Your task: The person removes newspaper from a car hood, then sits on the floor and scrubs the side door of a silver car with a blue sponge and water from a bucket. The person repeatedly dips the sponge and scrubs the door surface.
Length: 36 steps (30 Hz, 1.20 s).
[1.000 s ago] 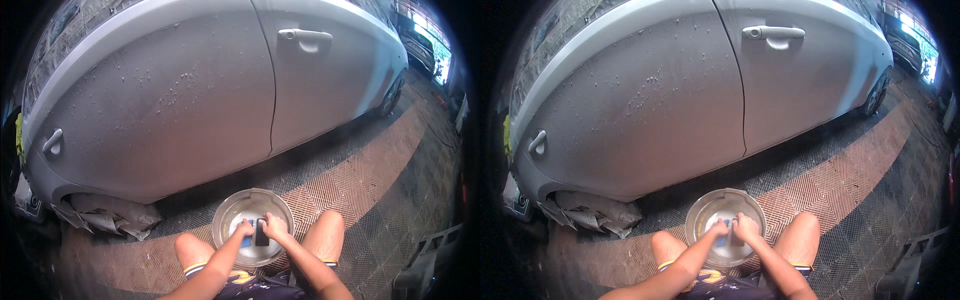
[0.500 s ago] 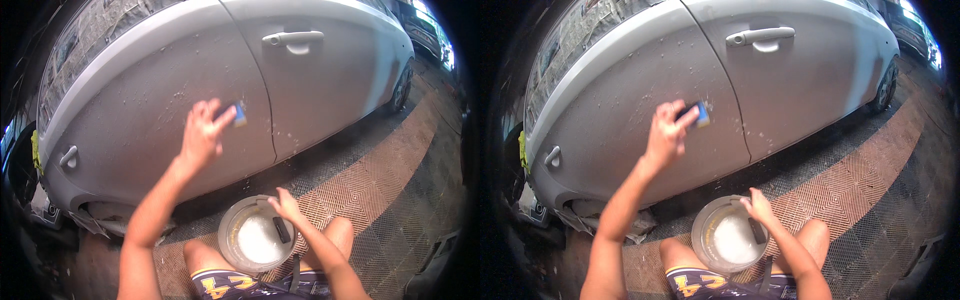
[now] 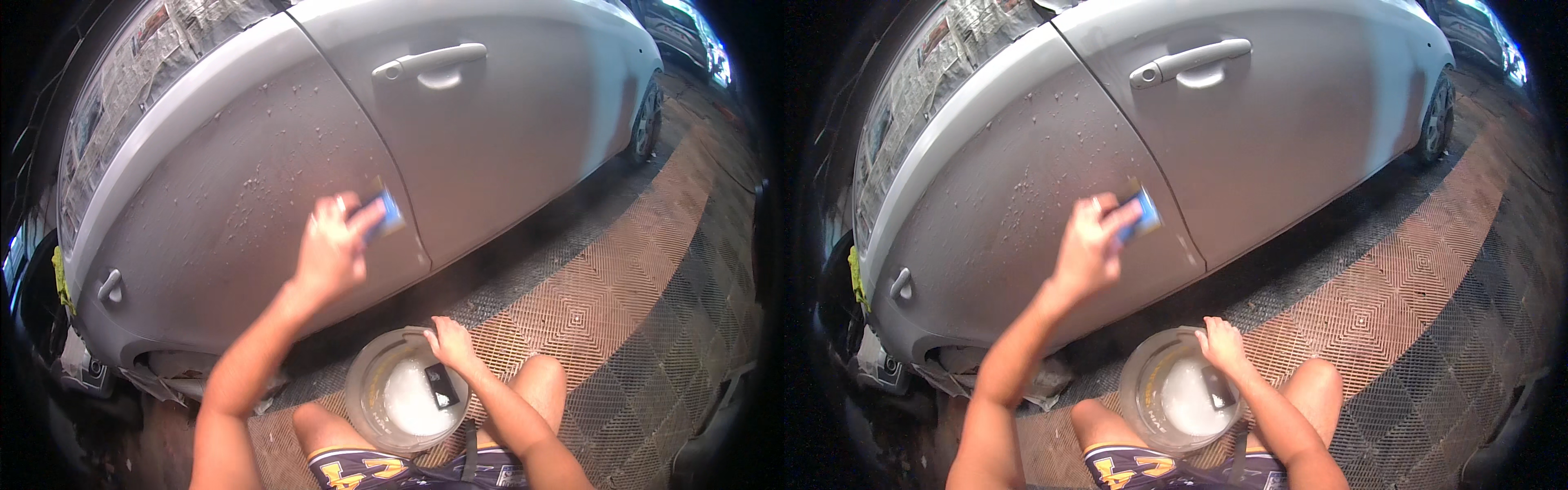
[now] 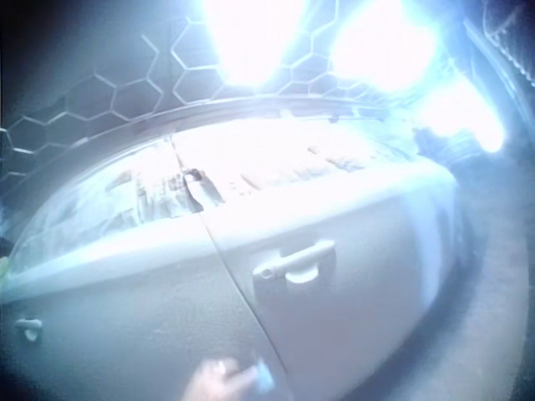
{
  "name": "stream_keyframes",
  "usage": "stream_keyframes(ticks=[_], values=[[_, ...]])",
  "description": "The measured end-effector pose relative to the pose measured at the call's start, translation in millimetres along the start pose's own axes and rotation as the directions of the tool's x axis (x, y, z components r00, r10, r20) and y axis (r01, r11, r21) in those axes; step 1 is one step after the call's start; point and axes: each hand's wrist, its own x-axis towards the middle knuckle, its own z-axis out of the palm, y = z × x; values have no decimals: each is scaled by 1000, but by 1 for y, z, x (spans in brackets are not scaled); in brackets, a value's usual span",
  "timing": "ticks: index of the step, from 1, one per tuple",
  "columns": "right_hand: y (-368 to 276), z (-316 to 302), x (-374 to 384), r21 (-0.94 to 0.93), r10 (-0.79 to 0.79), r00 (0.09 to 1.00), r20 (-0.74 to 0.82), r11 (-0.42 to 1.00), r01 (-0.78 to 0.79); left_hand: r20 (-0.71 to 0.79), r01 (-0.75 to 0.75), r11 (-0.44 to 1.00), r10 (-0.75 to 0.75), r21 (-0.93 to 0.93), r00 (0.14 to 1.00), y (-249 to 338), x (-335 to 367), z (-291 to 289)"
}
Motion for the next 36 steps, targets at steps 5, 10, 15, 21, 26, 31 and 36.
stream_keyframes(ticks=[5,10,15,21,26,31,36], values=[[-6,-9,-3,-98,154,954,258,986,-133,437,336,878,-168,-340,884,64,-176,84],[10,-18,-5,-153,225,917,331,971,-183,641,747,508,-412,-428,647,135,-296,149],[14,-21,-1,-190,187,932,311,973,-131,608,771,478,-482,-421,631,161,-323,137],[47,-52,4,-197,291,941,170,946,-257,469,748,496,-583,-441,664,160,-304,139],[71,-73,12,-184,342,938,51,927,-327,374,679,564,-570,-470,732,171,-262,162],[82,-81,10,-179,86,945,-317,973,-148,337,556,753,-452,-353,826,180,-235,180],[43,-76,-9,128,-111,955,-273,980,151,372,621,706,-505,-341,779,177,-237,169]])
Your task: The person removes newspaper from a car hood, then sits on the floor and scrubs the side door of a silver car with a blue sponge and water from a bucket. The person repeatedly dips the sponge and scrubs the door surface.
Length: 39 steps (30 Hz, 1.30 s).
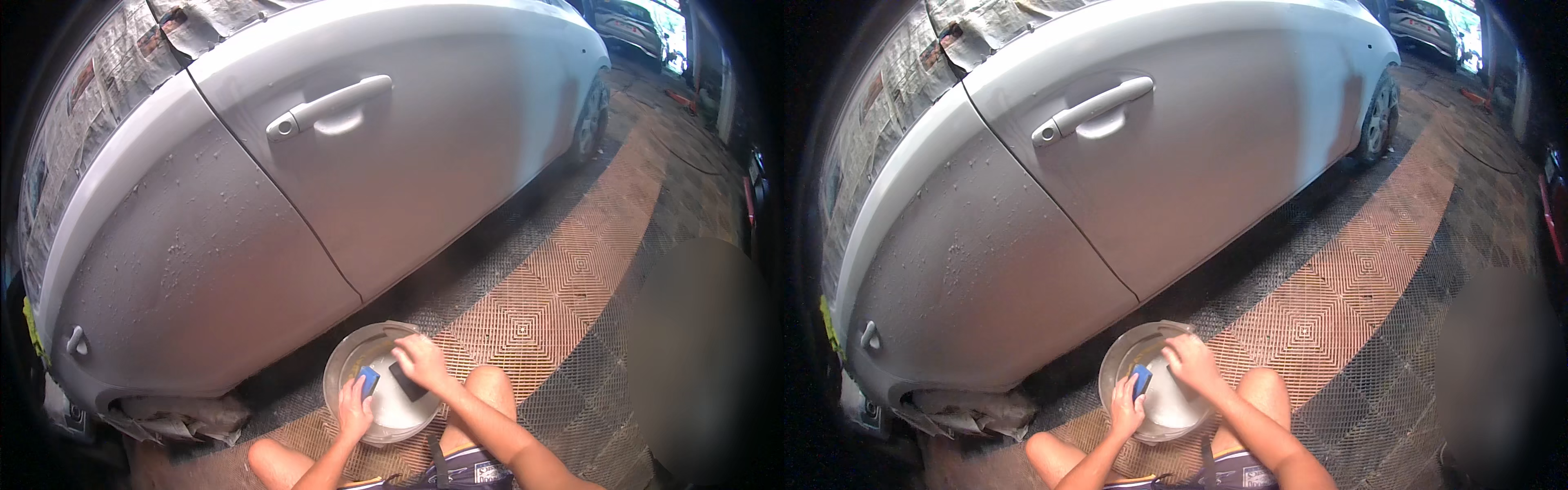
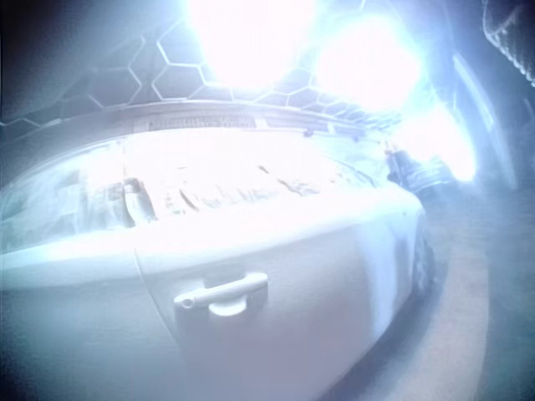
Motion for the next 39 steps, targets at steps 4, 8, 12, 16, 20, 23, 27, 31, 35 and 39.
stream_keyframes(ticks=[4,8,12,16,20,23,27,31,35,39], values=[[-17,32,-16,58,465,773,433,841,-538,-22,-28,1000,28,0,999,4,4,2],[-2,46,-14,316,320,480,817,448,-836,-20,-63,997,62,-48,998,7,0,2],[-8,45,-18,367,256,458,851,332,-869,7,-134,990,135,-43,991,1,1,-6],[16,54,-24,364,182,450,874,367,-856,87,-197,980,196,1,977,12,10,-7],[16,58,-26,347,146,533,834,612,-711,180,-144,989,147,-25,973,11,5,-12],[16,48,-26,327,243,517,821,542,-774,182,-201,978,206,-46,961,-1,12,-3],[9,30,-18,312,344,480,807,441,-841,134,-296,955,297,-31,945,-14,34,8],[-2,36,-20,255,482,459,747,430,-866,55,-307,949,311,-73,949,-31,42,21],[-35,27,-10,1,574,527,627,676,-737,90,-187,932,224,-309,970,-44,41,23],[-44,29,-17,-110,584,656,477,781,-615,52,-253,911,284,-325,957,-33,38,14]])
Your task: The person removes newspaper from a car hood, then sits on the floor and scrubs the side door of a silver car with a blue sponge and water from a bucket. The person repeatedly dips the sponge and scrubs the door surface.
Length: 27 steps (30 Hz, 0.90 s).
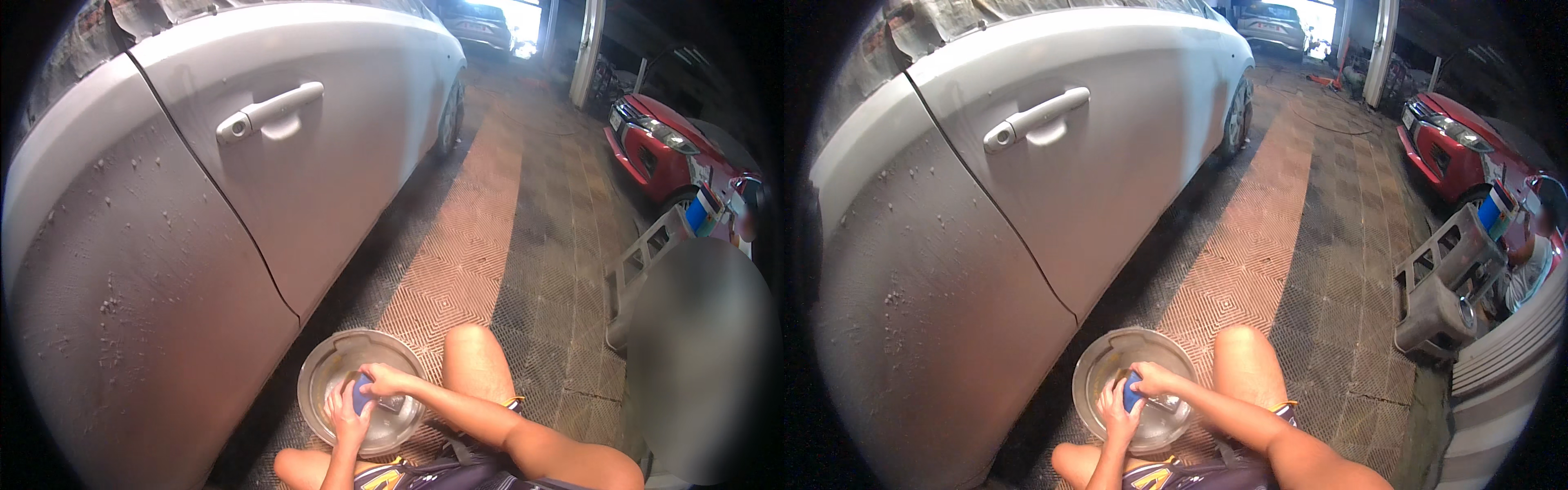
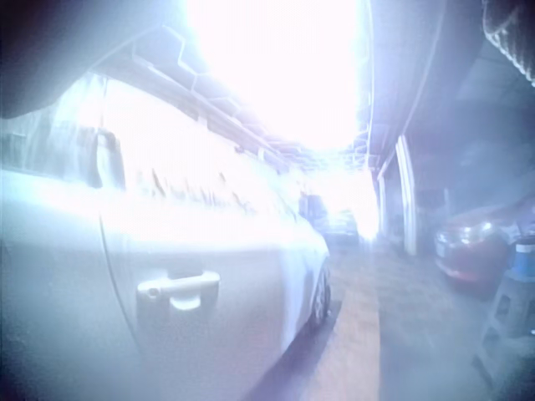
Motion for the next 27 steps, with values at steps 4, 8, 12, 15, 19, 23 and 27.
stream_keyframes(ticks=[4,8,12,15,19,23,27], values=[[-11,-5,-11,-17,2,1000,-2,1000,-2,-6,25,998,-25,-58,1000,2,-1,-2],[-14,-11,-12,-67,-51,998,32,996,53,-9,17,999,-17,-35,1000,4,3,-3],[-5,-18,1,-75,-100,990,97,991,108,-40,-59,993,64,101,997,10,9,0],[5,-8,9,-7,-175,983,56,984,175,-59,-41,984,52,176,997,5,4,5],[6,-8,17,76,-186,974,126,981,177,-34,-15,968,24,249,999,10,2,4],[15,-12,19,124,-172,976,131,980,156,-16,-25,952,31,305,999,18,7,10],[25,-20,20,217,-112,973,202,974,66,8,-41,971,40,234,999,12,10,21]])
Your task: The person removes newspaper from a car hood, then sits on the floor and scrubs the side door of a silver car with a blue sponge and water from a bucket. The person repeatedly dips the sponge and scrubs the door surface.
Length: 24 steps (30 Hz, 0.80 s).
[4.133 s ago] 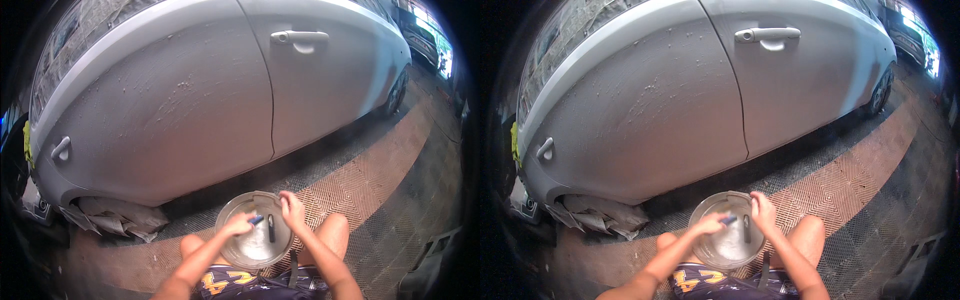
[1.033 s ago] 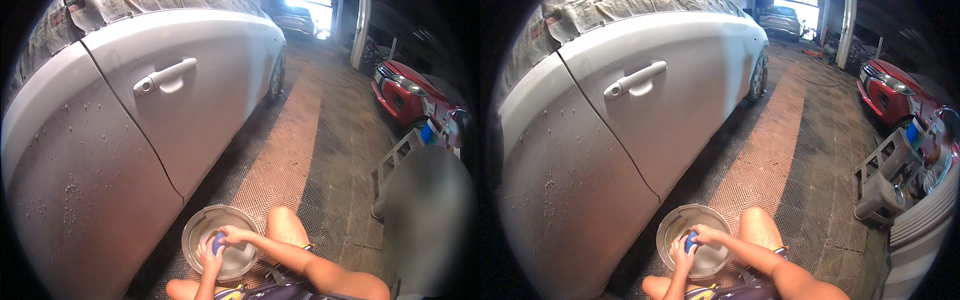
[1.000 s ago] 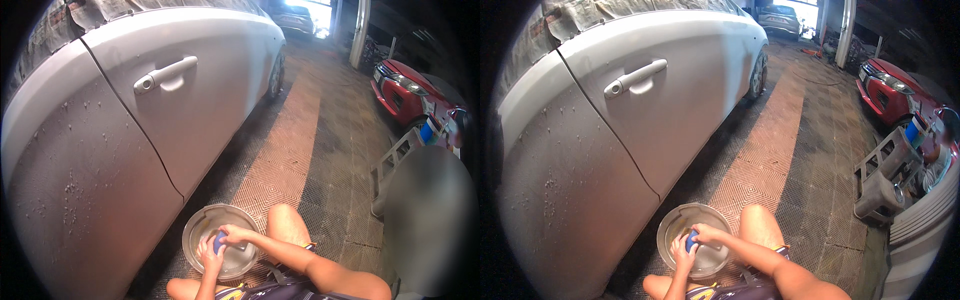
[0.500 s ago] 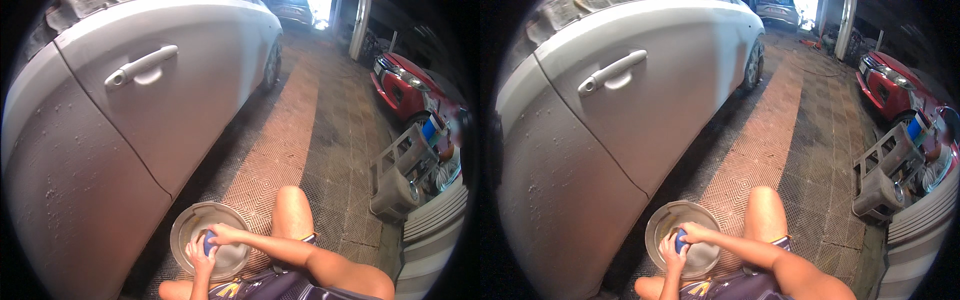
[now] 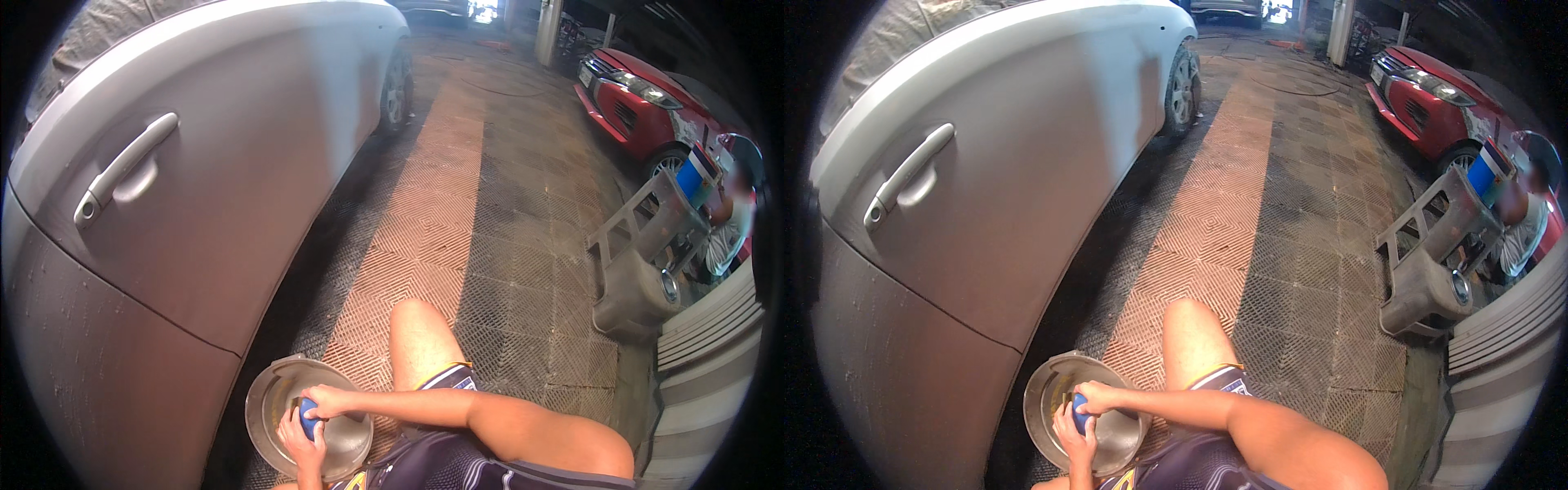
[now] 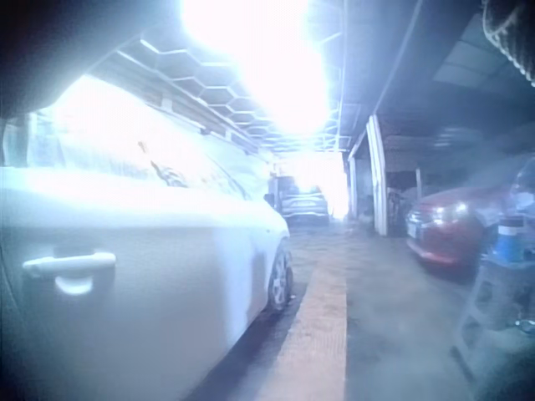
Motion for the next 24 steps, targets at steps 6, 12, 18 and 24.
stream_keyframes(ticks=[6,12,18,24], values=[[34,-2,4,228,-66,998,22,972,59,23,-3,1000,4,-17,1000,2,6,8],[23,-4,5,274,-75,990,122,961,39,-6,36,996,-37,-84,999,-7,1,11],[29,-6,5,330,-120,989,83,940,86,-65,7,993,-15,-120,998,-2,8,14],[33,0,12,449,-141,982,129,891,69,-112,52,994,-62,-93,992,3,5,12]])
